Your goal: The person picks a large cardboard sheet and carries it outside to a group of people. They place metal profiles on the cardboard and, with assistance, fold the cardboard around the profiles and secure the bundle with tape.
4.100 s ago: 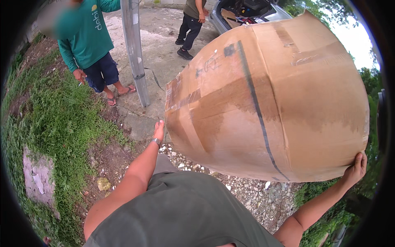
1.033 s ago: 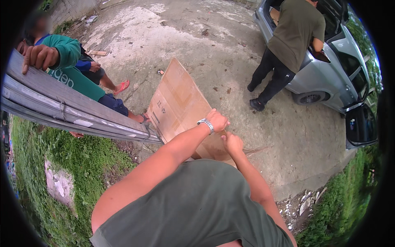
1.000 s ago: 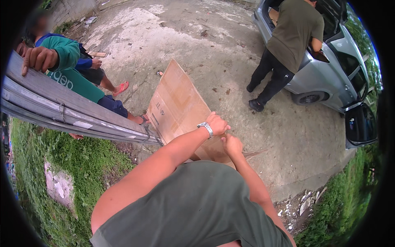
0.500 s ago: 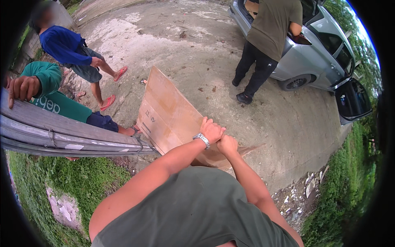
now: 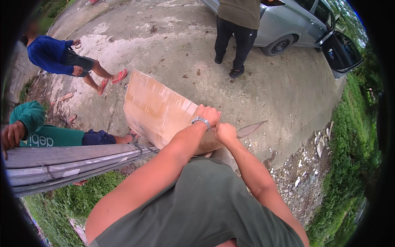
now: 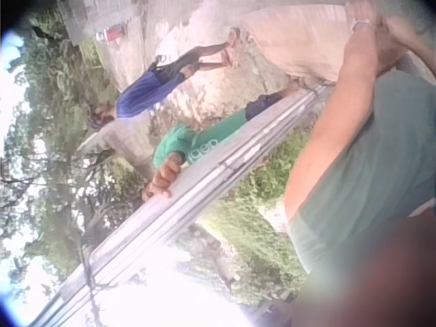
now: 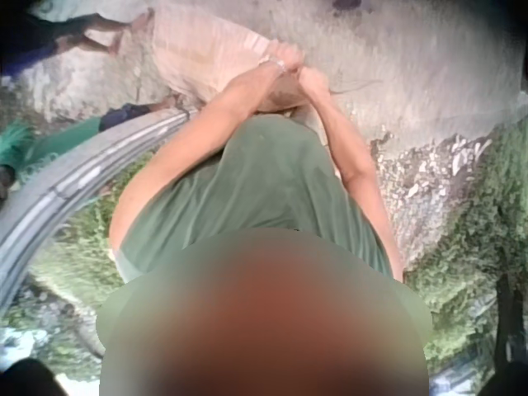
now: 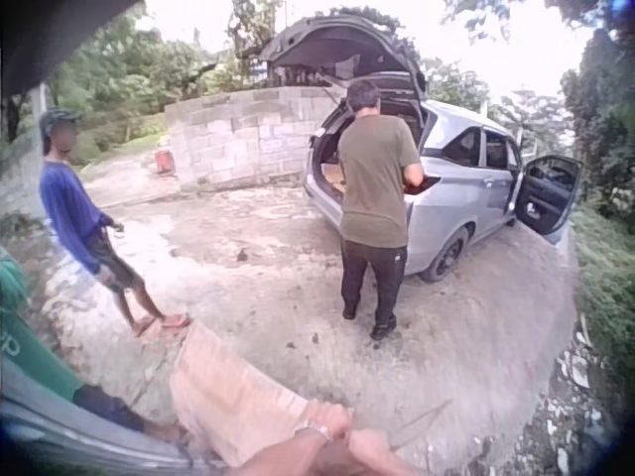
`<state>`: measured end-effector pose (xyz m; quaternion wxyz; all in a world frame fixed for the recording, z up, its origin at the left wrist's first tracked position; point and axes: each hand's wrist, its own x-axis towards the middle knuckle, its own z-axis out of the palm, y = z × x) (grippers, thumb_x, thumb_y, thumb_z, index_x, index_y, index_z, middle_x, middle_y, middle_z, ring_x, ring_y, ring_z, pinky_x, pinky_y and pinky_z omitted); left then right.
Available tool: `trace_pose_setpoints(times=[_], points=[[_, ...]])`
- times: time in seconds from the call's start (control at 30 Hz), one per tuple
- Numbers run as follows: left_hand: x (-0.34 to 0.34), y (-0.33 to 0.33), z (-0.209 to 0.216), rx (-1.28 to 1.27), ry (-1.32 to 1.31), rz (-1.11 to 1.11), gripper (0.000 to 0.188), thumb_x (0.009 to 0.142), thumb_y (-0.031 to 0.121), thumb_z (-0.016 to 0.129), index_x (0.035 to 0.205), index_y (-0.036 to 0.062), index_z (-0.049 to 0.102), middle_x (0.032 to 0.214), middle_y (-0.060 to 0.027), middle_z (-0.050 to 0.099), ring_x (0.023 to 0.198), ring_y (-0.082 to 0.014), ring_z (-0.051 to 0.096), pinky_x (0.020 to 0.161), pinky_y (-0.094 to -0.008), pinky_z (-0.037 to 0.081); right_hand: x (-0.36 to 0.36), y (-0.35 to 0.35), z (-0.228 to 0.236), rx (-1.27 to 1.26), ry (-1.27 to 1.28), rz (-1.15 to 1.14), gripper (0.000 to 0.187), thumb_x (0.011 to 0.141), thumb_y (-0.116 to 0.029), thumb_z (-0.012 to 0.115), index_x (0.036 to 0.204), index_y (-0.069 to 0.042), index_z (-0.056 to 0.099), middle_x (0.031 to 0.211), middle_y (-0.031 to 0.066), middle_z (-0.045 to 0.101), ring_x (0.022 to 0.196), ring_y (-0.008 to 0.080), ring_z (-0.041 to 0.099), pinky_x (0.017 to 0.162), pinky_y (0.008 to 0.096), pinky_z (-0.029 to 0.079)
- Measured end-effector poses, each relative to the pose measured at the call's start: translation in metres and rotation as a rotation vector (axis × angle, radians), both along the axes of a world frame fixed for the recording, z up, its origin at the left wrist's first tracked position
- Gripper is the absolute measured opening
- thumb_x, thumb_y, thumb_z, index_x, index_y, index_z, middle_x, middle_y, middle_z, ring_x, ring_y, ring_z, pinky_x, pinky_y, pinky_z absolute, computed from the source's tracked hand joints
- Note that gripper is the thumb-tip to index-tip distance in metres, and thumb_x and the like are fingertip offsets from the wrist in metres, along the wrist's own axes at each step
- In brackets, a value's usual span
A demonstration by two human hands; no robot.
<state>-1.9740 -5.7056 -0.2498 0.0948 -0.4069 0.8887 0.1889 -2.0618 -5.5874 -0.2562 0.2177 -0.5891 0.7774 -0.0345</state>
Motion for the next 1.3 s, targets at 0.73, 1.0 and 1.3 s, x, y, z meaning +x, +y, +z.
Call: trace_pose_setpoints(times=[0.73, 1.0, 1.3], points=[[0.001, 0.053, -0.060, 0.206, -0.067, -0.080, 0.048, 0.101, 0.046, 0.050, 0.094, 0.0103, 0.082, 0.100, -0.0171, 0.077, 0.103, -0.0320, 0.072, 0.096, -0.0467, 0.046, 0.036, 0.065, -0.014, 0.137, -0.032, 0.013, 0.030, 0.097, -0.034, 0.059, 0.091, -0.007, 0.072, 0.084, 0.0211, 0.074, 0.081, 0.0405, 0.074, 0.075, 0.0532, 0.058], [0.021, 0.023, 0.019, -0.010, 0.276, -0.234, 0.047, 0.095, 0.055, 0.058, 0.079, 0.0141, 0.077, 0.085, -0.0112, 0.074, 0.088, -0.0291, 0.068, 0.097, -0.0498, 0.041, 0.009, 0.061, 0.038, -0.108, -0.036, -0.037, 0.027, 0.093, -0.033, 0.069, 0.083, -0.009, 0.065, 0.077, 0.0150, 0.071, 0.073, 0.0406, 0.069, 0.064, 0.0534, 0.051], [0.147, -0.064, 0.117, -0.529, 0.363, -0.045, 0.079, 0.073, 0.061, 0.080, 0.138, 0.0217, 0.058, 0.125, -0.0122, 0.057, 0.131, -0.0361, 0.047, 0.113, -0.0599, 0.030, -0.043, 0.076, 0.125, -0.581, 0.003, 0.333, 0.027, 0.079, -0.019, 0.079, 0.071, -0.010, 0.055, 0.066, 0.0062, 0.058, 0.062, 0.0293, 0.061, 0.058, 0.0429, 0.045]])
